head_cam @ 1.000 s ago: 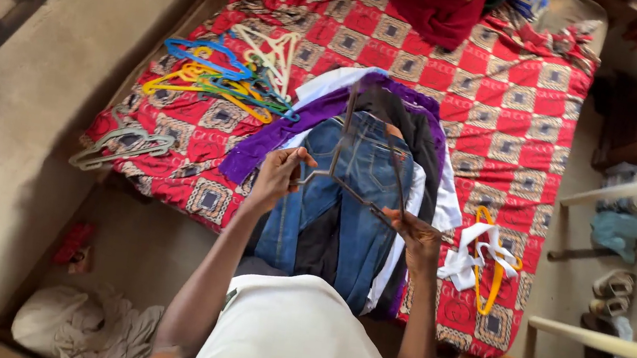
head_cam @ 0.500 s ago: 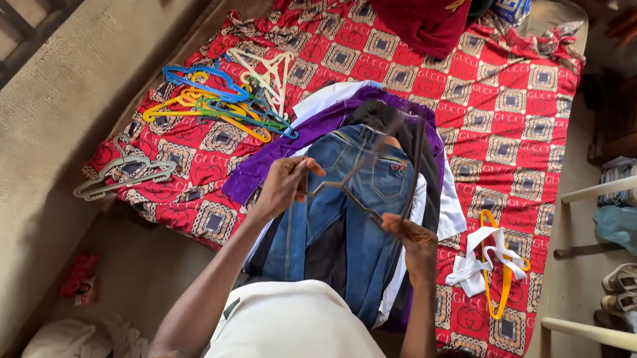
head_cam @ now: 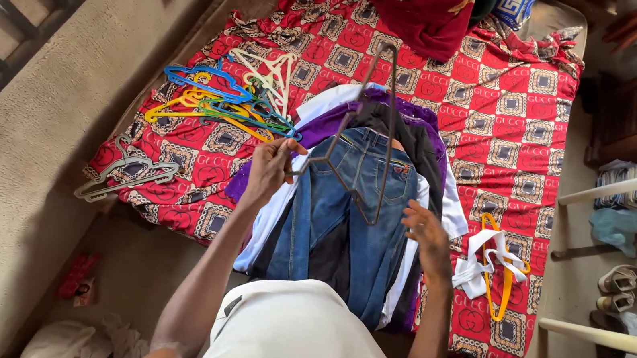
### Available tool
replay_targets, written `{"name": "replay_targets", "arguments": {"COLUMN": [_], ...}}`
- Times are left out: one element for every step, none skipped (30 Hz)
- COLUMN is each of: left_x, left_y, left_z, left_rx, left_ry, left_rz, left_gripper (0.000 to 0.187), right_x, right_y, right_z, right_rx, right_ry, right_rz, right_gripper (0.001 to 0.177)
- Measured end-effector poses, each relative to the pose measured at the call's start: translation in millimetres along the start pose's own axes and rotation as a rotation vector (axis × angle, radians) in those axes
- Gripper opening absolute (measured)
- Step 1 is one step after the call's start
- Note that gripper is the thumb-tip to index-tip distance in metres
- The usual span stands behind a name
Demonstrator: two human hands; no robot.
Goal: Picking up clothes from a bed, placing them on hangers, and hanging them in a closet.
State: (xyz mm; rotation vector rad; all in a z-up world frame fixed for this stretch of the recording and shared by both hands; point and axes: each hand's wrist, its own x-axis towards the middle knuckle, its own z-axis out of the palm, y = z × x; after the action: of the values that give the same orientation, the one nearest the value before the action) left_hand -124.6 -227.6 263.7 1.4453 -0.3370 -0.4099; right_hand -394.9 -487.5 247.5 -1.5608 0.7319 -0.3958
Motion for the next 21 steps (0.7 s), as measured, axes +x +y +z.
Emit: {"name": "replay_targets", "arguments": {"left_x": [-2, -5, -6, -7, -9, -9, -8, -7, -7, -7, -8, -10, -11, -12, -14, -16, -17, -15, -14, -13, -7], "left_y": [1, 1, 3, 4, 6, 3, 1, 0, -1, -3, -4, -3, -1, 0, 0, -1, 0, 0, -1, -1, -5], "left_z": [0, 1, 1, 2, 2, 3, 3, 2, 1, 0, 1, 0, -1, -1, 1, 3, 2, 0, -1, -2, -8], "left_rx": [-0.042, -0.084, -0.085, -0.119, -0.152, -0.153, -0.122, -0.092, -0.090, -0.058, -0.028, -0.028, -0.052, -0.077, -0.080, -0.132, -0.181, -0.180, -0.170, -0.159, -0.157], "left_ry": [-0.028, -0.056, -0.059, -0.073, -0.085, -0.086, -0.070, -0.055, -0.047, -0.047, -0.052, -0.047, -0.103, -0.159, -0.160, -0.223, -0.283, -0.281, -0.240, -0.198, -0.198], "left_rz": [-0.010, -0.020, -0.022, -0.044, -0.066, -0.067, -0.033, 0.001, 0.001, 0.046, 0.087, 0.085, 0.059, 0.034, 0.035, 0.009, -0.016, -0.015, -0.003, 0.008, 0.009], "left_gripper": [0.042, 0.042, 0.042, 0.042, 0.041, 0.041, 0.041, 0.041, 0.041, 0.041, 0.041, 0.041, 0.041, 0.042, 0.042, 0.041, 0.041, 0.041, 0.040, 0.040, 0.040], "right_x": [2, 3, 4, 4, 4, 2, 4, 6, 7, 9, 8, 9, 11, 13, 16, 18, 22, 25, 27, 29, 23], "right_y": [4, 9, 11, 14, 17, 19, 20, 21, 23, 25, 28, 26, 24, 22, 24, 26, 28, 27, 26, 26, 11], "right_z": [6, 12, 17, 22, 27, 28, 31, 34, 35, 36, 35, 37, 40, 43, 40, 36, 36, 30, 23, 17, 15], "right_rx": [0.004, 0.008, 0.007, 0.052, 0.096, 0.095, 0.079, 0.062, 0.061, -0.004, -0.070, -0.070, -0.109, -0.147, -0.151, -0.218, -0.281, -0.280, -0.239, -0.197, -0.194], "right_ry": [-0.074, -0.149, -0.146, -0.163, -0.183, -0.182, -0.185, -0.189, -0.198, -0.182, -0.162, -0.167, -0.062, 0.044, 0.045, 0.111, 0.175, 0.173, 0.115, 0.058, 0.057], "right_rz": [-0.034, -0.068, -0.066, -0.015, 0.037, 0.038, 0.074, 0.110, 0.110, -0.062, -0.231, -0.229, -0.294, -0.359, -0.359, -0.394, -0.428, -0.429, -0.450, -0.469, -0.469], "right_gripper": [0.051, 0.059, 0.059, 0.059, 0.059, 0.059, 0.048, 0.039, 0.039, 0.034, 0.029, 0.029, 0.027, 0.024, 0.024, 0.022, 0.019, 0.019, 0.025, 0.032, 0.032]}}
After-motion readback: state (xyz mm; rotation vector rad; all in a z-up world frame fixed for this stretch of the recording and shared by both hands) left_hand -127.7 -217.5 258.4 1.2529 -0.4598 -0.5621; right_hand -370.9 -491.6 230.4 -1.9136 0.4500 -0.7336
